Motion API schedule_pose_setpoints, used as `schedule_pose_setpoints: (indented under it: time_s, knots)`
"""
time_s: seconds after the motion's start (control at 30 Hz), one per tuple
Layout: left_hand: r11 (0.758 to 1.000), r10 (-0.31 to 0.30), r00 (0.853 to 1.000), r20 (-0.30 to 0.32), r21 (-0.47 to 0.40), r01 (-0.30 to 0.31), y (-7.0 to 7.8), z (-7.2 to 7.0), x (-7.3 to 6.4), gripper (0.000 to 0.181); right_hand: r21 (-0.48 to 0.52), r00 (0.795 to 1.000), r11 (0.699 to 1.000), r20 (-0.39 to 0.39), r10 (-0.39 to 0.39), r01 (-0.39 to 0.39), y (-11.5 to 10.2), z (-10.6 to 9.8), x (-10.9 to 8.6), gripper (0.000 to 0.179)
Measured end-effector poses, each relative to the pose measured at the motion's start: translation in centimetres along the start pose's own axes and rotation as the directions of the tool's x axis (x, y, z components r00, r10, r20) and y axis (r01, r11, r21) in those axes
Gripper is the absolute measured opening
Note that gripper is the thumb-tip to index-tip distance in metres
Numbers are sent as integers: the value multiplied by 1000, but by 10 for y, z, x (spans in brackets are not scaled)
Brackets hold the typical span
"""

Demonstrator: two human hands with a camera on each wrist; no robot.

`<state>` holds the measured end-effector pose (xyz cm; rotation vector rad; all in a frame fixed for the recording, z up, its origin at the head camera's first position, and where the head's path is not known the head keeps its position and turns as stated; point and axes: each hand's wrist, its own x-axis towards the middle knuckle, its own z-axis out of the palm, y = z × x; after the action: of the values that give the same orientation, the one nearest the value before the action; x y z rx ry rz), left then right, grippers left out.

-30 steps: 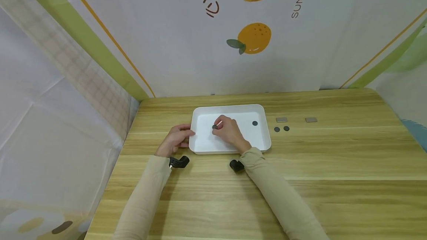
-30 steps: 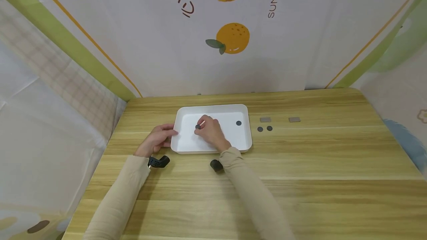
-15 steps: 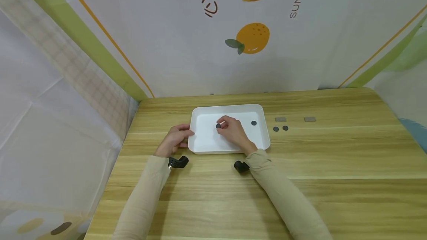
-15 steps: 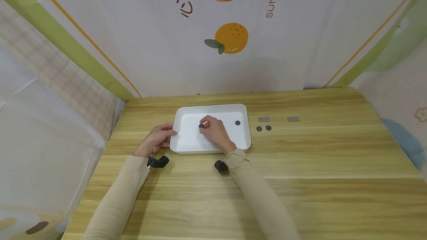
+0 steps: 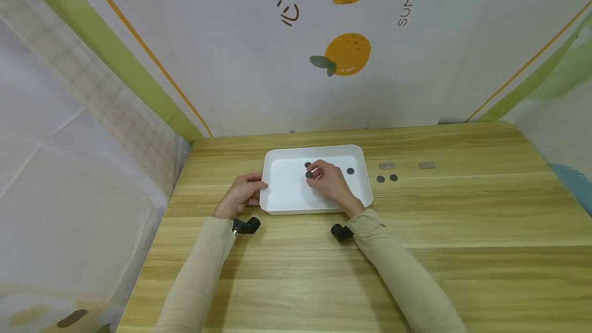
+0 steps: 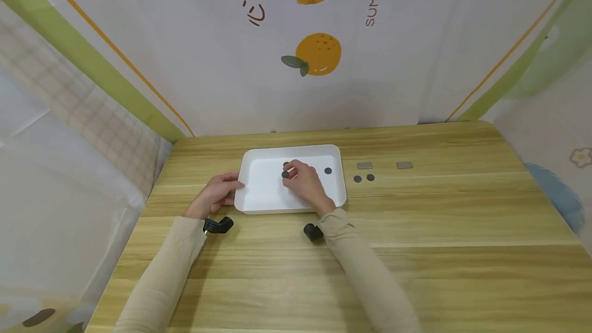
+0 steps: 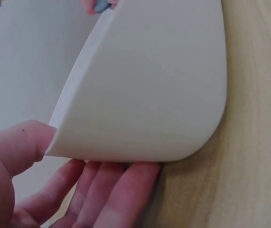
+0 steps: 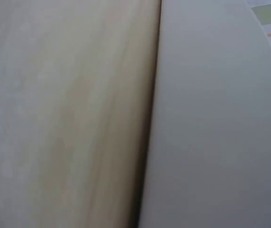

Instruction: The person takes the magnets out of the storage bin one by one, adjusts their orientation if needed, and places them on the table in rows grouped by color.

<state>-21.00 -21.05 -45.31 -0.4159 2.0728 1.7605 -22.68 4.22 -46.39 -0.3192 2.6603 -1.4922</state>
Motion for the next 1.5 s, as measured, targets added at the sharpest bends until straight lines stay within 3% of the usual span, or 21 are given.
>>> schedule_pose_setpoints:
  time_s: [1.5]
  knots:
    - [1000,-12,1000,-5,-2,12,-1,0,1,51,53,997,999,-71,1,3,7,-55,-22,25]
